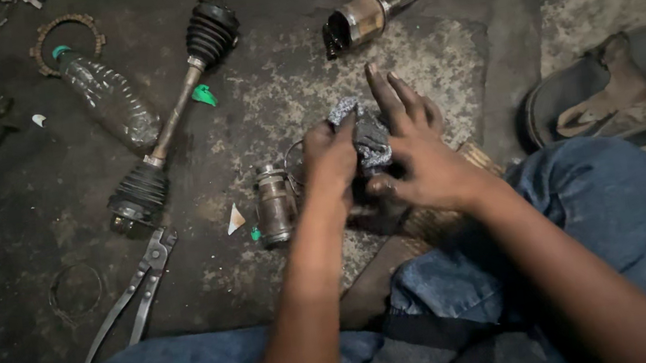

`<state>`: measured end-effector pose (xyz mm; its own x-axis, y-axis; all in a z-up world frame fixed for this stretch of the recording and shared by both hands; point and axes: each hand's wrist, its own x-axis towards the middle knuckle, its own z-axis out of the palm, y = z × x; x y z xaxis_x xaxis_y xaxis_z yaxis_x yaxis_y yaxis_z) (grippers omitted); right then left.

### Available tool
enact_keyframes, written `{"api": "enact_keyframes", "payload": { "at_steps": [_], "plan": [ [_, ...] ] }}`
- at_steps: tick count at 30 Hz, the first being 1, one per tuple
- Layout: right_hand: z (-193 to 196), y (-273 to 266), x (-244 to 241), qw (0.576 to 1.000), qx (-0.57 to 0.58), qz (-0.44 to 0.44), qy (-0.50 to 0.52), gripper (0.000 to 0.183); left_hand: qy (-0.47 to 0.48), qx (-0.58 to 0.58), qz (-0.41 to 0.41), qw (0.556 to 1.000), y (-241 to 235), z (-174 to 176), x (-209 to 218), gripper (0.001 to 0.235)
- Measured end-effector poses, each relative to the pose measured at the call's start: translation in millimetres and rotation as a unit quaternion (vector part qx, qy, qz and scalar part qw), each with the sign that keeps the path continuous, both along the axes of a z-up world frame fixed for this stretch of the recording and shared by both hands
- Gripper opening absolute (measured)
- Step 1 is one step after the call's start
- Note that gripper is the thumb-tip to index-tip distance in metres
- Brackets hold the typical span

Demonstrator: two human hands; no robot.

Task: The person sits on the floor and cleans a cylindrical metal mechanical part using a rag. They repeatedly wipe the exterior and interior surfaces of the part, handling it with both hands to remove grease and debris. Other disassembled parts and tools are visible on the floor nearby.

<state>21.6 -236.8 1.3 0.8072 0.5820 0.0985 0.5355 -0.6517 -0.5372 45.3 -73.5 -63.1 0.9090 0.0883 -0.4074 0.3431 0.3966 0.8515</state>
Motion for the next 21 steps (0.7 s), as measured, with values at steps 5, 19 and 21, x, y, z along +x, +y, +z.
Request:
{"api": "enact_keyframes", "payload": {
  "at_steps": [5, 19, 21],
  "plan": [
    [11, -6, -8, 0.995, -0.017, -0.006, -0.093, 0.069, -0.011, 0.159, 0.009, 0.987, 10, 18, 0, 0.025],
    [-10, -7, 10, 0.669, 0.450, -0.188, 0.560, 0.069, -0.238, 0.258, -0.031, 0.936, 70, 57, -2, 0.029],
    [-23, -9, 17, 0.653, 0.487, -0.242, 0.526, 0.054, -0.054, -0.039, 0.055, 0.996, 49, 52, 7, 0.012]
  ]
}}
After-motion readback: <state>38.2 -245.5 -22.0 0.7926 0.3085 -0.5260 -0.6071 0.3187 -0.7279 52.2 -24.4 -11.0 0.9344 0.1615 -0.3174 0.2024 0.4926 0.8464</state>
